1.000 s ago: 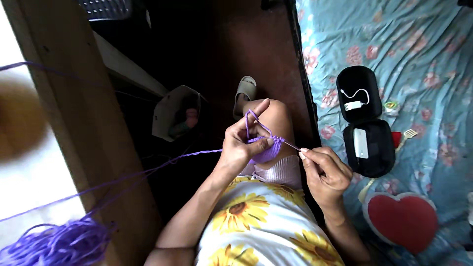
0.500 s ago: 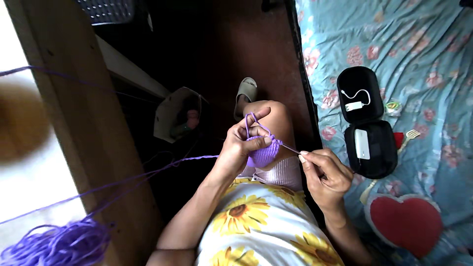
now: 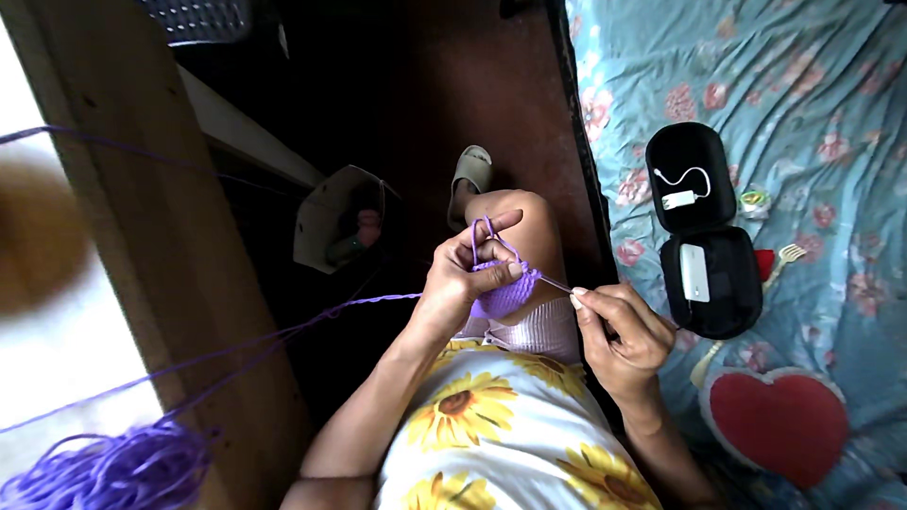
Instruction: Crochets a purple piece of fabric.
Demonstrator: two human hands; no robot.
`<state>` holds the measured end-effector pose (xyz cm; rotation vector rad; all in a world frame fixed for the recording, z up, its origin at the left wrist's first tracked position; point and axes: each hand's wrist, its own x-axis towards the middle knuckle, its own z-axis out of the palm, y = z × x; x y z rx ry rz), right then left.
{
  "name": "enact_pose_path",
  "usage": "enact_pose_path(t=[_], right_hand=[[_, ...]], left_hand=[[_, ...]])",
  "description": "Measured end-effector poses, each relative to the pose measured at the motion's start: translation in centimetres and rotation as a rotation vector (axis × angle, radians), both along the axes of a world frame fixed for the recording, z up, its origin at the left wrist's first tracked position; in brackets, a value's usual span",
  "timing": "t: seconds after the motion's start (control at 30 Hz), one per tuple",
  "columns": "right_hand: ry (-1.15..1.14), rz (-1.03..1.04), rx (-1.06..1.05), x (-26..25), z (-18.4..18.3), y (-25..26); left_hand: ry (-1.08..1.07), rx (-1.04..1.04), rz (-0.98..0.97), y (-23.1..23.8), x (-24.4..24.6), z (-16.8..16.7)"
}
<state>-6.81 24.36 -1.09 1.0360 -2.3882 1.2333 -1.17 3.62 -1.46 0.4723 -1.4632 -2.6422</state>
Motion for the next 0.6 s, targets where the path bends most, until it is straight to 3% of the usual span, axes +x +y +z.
enact_pose_path(t=[0.6], right_hand=[[0.073, -0.008, 0.037, -0.35, -0.25, -0.09]], left_hand=[[-0.004, -0.07, 0.005, 0.04, -0.03, 0.2]])
